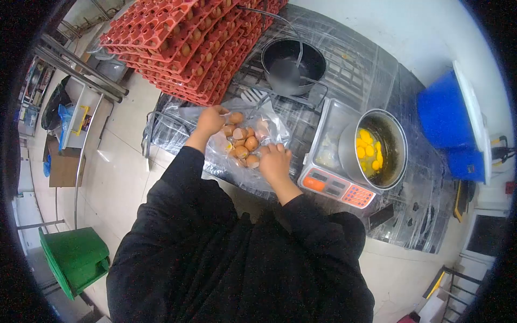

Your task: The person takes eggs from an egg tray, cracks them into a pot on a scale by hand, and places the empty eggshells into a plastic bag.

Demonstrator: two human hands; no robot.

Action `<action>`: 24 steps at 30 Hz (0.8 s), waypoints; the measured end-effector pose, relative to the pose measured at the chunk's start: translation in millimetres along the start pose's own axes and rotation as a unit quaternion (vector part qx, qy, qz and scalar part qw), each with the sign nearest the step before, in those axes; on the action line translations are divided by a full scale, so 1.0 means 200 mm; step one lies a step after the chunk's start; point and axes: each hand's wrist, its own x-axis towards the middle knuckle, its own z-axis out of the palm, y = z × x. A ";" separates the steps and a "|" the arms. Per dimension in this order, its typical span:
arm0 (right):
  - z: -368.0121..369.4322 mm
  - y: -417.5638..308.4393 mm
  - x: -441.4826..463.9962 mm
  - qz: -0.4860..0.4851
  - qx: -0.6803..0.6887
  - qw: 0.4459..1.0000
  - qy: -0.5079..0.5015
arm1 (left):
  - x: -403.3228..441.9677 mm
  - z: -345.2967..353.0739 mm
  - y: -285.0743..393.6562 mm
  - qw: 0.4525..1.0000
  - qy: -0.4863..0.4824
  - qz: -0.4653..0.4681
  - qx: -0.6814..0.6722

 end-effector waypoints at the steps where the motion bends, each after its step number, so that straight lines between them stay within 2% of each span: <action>1: 0.01 0.01 0.00 -0.022 0.026 0.997 0.068 | -0.03 -0.08 0.02 0.999 0.029 0.023 -0.036; 3: -0.01 0.01 0.01 -0.024 0.037 0.997 0.066 | -0.16 -0.24 0.09 0.988 0.092 0.071 -0.105; 4: -0.02 0.00 0.02 -0.027 0.043 0.996 0.067 | -0.25 -0.35 0.16 0.969 0.131 0.085 -0.194; 5: -0.05 0.00 0.03 -0.010 0.025 0.999 -0.027 | -0.35 -0.46 0.24 0.939 0.172 0.102 -0.279; 6: -0.09 -0.01 0.05 0.004 0.005 0.993 -0.118 | -0.43 -0.56 0.27 0.913 0.236 0.152 -0.297; 8: -0.11 -0.03 0.05 0.007 0.026 0.989 -0.146 | -0.50 -0.73 0.28 0.844 0.362 0.238 -0.315; 10: -0.10 -0.02 0.01 -0.052 0.049 0.997 -0.032 | -0.51 -0.88 0.25 0.763 0.471 0.300 -0.326; 12: -0.13 -0.01 -0.01 -0.062 0.046 0.997 -0.017 | -0.44 -1.07 0.24 0.731 0.569 0.264 -0.267; 13: -0.15 -0.01 -0.02 -0.066 0.046 0.997 -0.012 | -0.38 -1.17 0.24 0.722 0.586 0.253 -0.268; 16: -0.29 0.03 -0.06 -0.040 0.144 0.987 -0.061 | -0.19 -1.46 0.21 0.802 0.560 0.157 -0.136; 18: -0.40 0.07 -0.06 0.097 0.237 0.942 -0.218 | -0.10 -1.61 0.26 0.850 0.516 0.096 -0.045; 20: -0.37 0.18 -0.15 -0.034 0.237 0.967 -0.090 | 0.04 -1.70 0.32 0.888 0.450 0.091 -0.010; 23: -0.46 0.23 -0.25 -0.046 0.185 0.981 -0.030 | 0.28 -1.72 0.46 0.910 0.398 0.106 0.053; 24: -0.51 0.21 -0.27 0.002 0.198 0.978 -0.059 | 0.35 -1.72 0.52 0.912 0.383 0.121 0.084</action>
